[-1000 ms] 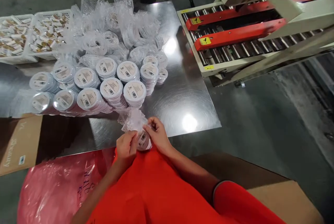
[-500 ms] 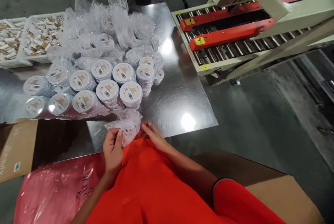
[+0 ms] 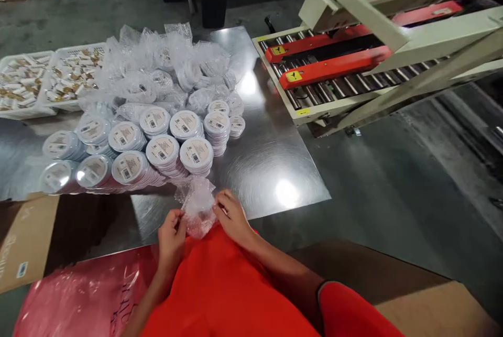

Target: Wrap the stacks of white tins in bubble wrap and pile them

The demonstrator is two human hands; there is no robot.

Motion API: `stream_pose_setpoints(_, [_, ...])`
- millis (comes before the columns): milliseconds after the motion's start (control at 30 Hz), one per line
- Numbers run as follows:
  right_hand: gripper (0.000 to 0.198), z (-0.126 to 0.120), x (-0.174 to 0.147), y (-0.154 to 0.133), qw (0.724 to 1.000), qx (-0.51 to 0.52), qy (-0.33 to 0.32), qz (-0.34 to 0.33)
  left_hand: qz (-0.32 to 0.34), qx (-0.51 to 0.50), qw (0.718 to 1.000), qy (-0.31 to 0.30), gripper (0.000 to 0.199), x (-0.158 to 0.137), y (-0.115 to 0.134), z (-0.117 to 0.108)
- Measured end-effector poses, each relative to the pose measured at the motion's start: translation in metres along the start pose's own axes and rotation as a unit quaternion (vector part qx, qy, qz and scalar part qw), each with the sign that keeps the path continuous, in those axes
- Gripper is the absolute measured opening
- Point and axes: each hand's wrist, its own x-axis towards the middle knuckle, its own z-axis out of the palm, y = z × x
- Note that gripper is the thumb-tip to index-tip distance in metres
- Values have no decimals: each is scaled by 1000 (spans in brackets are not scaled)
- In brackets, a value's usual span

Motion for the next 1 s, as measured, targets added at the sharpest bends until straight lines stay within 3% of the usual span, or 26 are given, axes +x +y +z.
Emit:
stream_pose_setpoints(133, [14,-7,-3,7,1000,-4,4,-8,20,-8,1000,-7,20,-1,8,12])
stream_pose_setpoints(300, [4,-12,-16,14,996,60,-57,-10,75,20,988,-132,7,2,42,38])
stream_pose_setpoints(433, [58,-26,-23,22,995,71,-63,-26,120,35,967,-224,11,3,72,67])
stream_pose_setpoints(467, [57,-33,-22,26,996,51,-58,-36,123,32,962,-244,12,2,77,73])
stream_pose_setpoints(533, [31,-53,-16,36,999,-1,-22,-30,126,23,955,-268,20,1,83,82])
stream_pose_setpoints(600, [20,-82,-2,48,997,-57,53,1,135,12,957,-258,34,2,83,83])
stream_pose_setpoints(700, [26,-138,35,59,972,-134,190,15,122,18,968,-220,33,8,68,72])
stream_pose_setpoints(833, [33,-199,121,41,929,-203,305,-59,44,66,983,-167,29,19,26,46])
stream_pose_setpoints(900, [38,-210,178,22,920,-203,324,-90,34,82,986,-144,39,23,1,36])
stream_pose_setpoints(1000, [40,-198,267,-2,934,-193,286,-97,24,95,993,-73,60,25,-31,29])
